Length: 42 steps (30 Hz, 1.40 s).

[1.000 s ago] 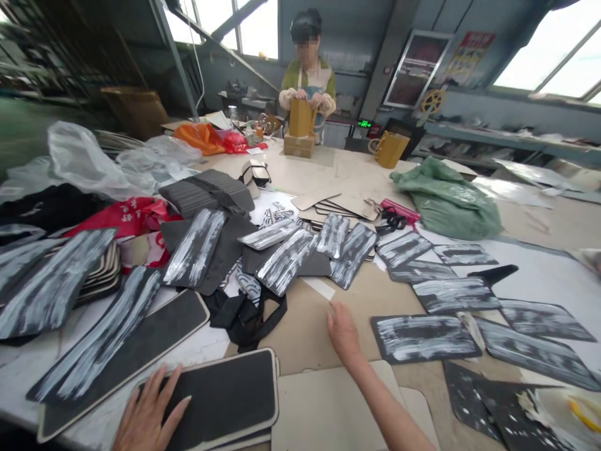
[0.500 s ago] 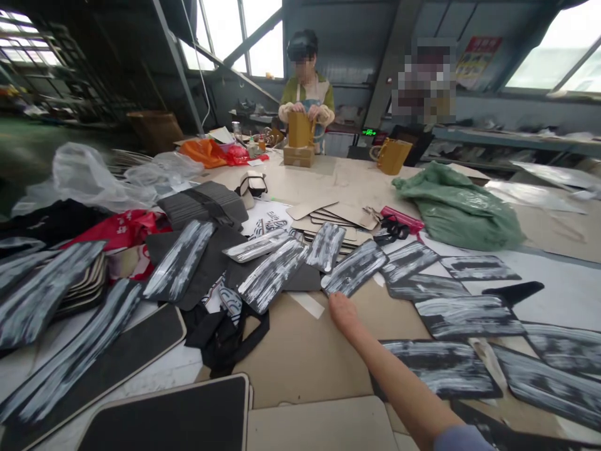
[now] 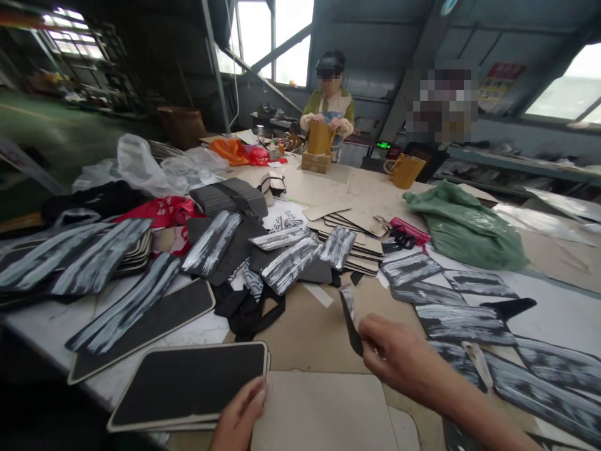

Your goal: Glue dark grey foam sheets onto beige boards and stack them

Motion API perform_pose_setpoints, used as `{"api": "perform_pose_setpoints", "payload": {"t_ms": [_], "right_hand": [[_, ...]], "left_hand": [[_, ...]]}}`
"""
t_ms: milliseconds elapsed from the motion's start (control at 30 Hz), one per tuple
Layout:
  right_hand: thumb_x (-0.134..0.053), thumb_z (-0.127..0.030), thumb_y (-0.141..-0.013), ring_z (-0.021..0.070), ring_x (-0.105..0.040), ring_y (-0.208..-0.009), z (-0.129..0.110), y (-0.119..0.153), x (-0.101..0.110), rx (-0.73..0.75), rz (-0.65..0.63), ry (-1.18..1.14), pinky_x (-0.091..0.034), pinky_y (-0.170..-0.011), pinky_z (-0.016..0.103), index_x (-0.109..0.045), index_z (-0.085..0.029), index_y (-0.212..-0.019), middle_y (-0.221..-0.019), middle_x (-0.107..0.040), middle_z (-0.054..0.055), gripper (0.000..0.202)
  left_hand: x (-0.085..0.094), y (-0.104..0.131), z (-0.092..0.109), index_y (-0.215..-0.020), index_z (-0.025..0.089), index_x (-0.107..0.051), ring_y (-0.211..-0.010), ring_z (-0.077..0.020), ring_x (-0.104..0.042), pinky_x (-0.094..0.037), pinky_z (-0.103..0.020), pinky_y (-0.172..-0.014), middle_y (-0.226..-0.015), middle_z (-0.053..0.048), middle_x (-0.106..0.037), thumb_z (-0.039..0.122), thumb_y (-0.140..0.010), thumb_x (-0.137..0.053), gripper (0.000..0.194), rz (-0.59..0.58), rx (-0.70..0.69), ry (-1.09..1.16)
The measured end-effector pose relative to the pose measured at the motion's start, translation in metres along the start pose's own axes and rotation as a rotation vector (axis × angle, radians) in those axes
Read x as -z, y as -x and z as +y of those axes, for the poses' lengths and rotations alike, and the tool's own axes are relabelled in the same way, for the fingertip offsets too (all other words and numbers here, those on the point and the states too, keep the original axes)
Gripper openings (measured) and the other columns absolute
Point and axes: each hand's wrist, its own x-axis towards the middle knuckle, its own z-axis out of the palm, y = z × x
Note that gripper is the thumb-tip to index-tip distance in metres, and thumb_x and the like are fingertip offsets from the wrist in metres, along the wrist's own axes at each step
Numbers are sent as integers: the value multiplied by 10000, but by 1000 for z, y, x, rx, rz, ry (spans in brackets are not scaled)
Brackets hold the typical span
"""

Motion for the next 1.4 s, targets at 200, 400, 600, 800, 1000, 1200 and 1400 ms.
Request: {"api": "perform_pose_setpoints", "payload": {"t_ms": [200, 400, 600, 800, 1000, 1200, 1400], "right_hand": [[-439, -464, -751, 153, -492, -534, -45, 54, 65, -100, -86, -437, -402, -461, 273, -491, -259, -606, -581, -518, 45, 256], [-520, -579, -680, 142, -454, -530, -29, 81, 48, -370, 80, -528, -378, -459, 279, -514, -251, -579, -564, -474, 30, 343], [-483, -490, -702, 123, -415, -480, 15, 113, -47, -598, 45, -696, -357, -461, 255, -499, -222, -640, -520, -465, -20, 275], [-445, -391, -622, 198, -547, -699, 50, 130, -163, -648, 108, -637, -430, -612, 303, -495, -212, -569, -678, -571, 42, 193], [-437, -352, -600, 264, -530, -1012, 65, 123, -196, -658, 201, -633, -422, -772, 356, -503, -206, -570, -948, -613, 128, 163], [-440, -412, -616, 269, -537, -988, 71, 119, -197, -649, 185, -759, -425, -760, 348, -474, -207, -538, -939, -618, 119, 222], [-472, -487, -611, 275, -555, -955, 78, 157, -186, -780, 159, -838, -418, -775, 326, -485, -208, -521, -883, -651, 89, 294]], "left_hand": [[-71, -44, 69, -1037, 173, -558, -882, -180, -614, -483, -293, -739, -1052, -136, -612, 490, -655, -687, 513, -120, 308, 727], [-50, -31, 84, -791, 123, -607, -666, -123, -578, -450, -238, -625, -754, -37, -641, 303, -576, -773, 326, -354, 189, 753], [-6, -21, 48, -619, 136, -569, -534, -71, -484, -371, -191, -522, -568, 35, -559, 365, -443, -790, 363, 46, 166, 397], [1, 5, 12, -520, 147, -540, -465, -101, -414, -322, -222, -453, -466, 28, -490, 594, -410, -694, 486, 154, 195, -70], [-13, 15, -2, -497, 164, -534, -554, -142, -467, -380, -258, -559, -514, 7, -512, 676, -435, -642, 527, 248, 82, -181], [-16, 17, -3, -536, 162, -525, -530, -128, -447, -360, -244, -519, -520, 18, -502, 656, -444, -649, 518, 263, 125, -109], [-38, 24, 7, -513, 191, -460, -511, -128, -432, -356, -252, -529, -492, 30, -469, 569, -533, -594, 402, 188, 59, -180]]}}
